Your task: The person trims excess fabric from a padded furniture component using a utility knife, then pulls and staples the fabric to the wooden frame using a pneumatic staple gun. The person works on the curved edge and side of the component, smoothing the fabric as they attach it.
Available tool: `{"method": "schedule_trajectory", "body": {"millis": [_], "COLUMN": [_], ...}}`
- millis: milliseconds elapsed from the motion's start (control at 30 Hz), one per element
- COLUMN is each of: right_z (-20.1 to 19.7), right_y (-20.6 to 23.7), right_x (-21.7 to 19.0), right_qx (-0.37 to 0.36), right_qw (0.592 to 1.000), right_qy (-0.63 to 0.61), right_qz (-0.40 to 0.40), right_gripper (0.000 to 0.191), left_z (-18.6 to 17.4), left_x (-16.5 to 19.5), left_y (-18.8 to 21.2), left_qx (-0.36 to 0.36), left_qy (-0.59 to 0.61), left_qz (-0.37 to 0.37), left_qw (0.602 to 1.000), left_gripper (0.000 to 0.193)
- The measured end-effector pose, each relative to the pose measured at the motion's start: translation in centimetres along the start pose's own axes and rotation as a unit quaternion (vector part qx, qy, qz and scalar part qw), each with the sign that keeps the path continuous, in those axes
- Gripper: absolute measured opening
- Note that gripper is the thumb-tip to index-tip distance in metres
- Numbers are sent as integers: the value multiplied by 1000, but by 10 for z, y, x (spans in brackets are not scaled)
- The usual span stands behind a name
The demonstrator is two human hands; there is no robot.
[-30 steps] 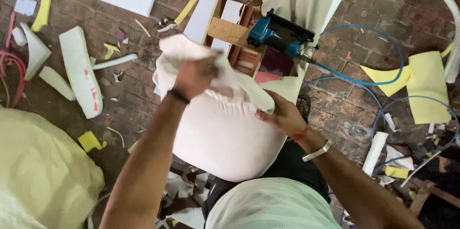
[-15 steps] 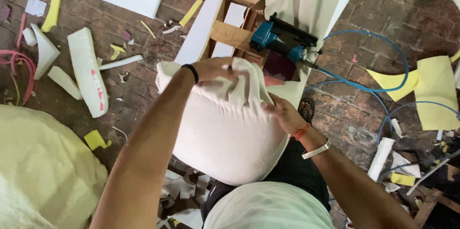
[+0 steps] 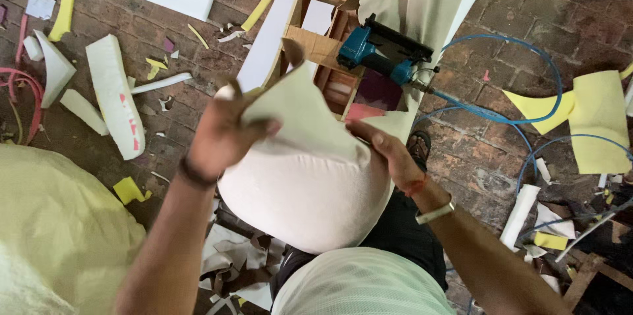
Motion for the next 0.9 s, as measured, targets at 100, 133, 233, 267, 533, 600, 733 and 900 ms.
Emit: {"method": "schedule_trajectory", "body": {"millis": [100, 133, 233, 267, 533, 600, 733, 900], "right_z": [14, 21, 41, 43, 25, 23, 10, -10], "right_y": [10, 12, 11, 8, -46, -55, -55, -59], "right_x": [-17, -29, -58, -62, -29, -22, 17, 44], "right_qx": [-3, -20, -61, -65, -121, -117, -9, 70], "right_qw": [1000, 998, 976, 952, 953, 977, 968, 925], "right_qy": [27, 50, 192, 293, 229, 135, -30, -127], "right_qz": [0, -33, -77, -54, 155, 116, 250, 352], "right_gripper": [90, 86, 85, 88, 73, 64, 53, 46], "left_z": [4, 7, 10, 6, -19, -13, 37, 102], "left_x": [0, 7, 8, 10, -13, -36, -90, -145], "left_y": [78, 93, 128, 129, -32, -104, -183, -195], "left_qx": [38, 41, 130, 165, 244, 209, 86, -71], "left_qy": [96, 102, 185, 147, -47, -145, -118, -204], "left_qz": [-53, -18, -57, -49, 54, -10, -135, -196], "left_qw": [993, 994, 972, 974, 967, 967, 980, 957], "left_gripper": [23, 21, 26, 22, 8, 22, 27, 33]}}
Point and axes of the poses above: each hand's wrist, its own y-axis away from the middle knuckle, its own z-axis out of the palm, x = y × z, the point moved 7 cm from there along -y, towards the middle knuckle, and after that the axes turned 7 degrees about -x, right-handed, at the moved point
